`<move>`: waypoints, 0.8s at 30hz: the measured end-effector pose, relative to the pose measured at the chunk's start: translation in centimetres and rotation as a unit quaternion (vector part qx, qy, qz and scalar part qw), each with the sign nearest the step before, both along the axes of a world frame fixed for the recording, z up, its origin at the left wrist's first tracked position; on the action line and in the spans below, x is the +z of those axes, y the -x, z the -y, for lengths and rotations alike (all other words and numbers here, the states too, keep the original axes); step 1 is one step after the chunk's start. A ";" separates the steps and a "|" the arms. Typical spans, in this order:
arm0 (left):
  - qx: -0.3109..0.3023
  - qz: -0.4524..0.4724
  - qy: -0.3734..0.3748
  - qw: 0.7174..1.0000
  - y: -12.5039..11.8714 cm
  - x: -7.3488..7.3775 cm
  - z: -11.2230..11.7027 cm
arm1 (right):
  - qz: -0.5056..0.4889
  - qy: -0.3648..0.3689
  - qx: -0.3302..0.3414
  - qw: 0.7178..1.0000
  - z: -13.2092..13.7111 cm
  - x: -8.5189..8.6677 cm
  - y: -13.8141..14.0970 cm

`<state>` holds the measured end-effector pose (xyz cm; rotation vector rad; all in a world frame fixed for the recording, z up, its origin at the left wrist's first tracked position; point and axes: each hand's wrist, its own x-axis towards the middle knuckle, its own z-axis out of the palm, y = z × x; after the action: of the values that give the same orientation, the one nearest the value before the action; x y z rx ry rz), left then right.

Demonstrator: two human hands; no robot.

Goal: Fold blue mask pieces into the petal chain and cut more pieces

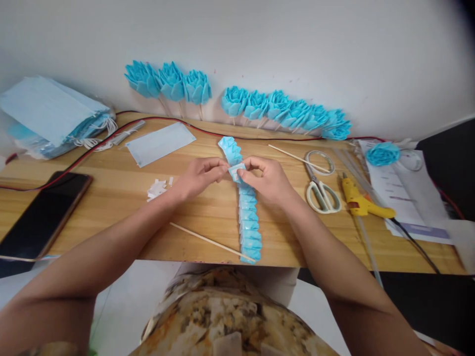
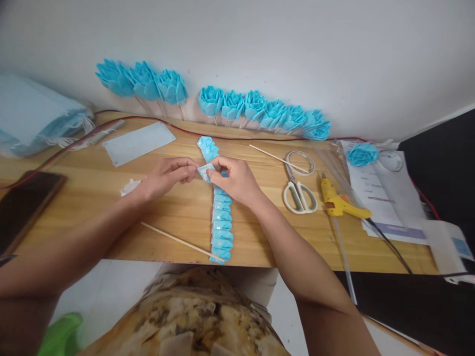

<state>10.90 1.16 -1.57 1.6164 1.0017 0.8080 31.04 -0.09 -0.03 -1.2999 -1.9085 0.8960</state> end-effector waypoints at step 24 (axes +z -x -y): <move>-0.002 -0.006 -0.048 0.999 -0.6 -0.2 0.5 | 0.028 0.011 0.013 0.999 0.3 0.1 0.2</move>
<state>11.50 0.70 -1.79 1.7056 0.9812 0.8555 30.83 -0.39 0.10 -1.3285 -1.9669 0.9044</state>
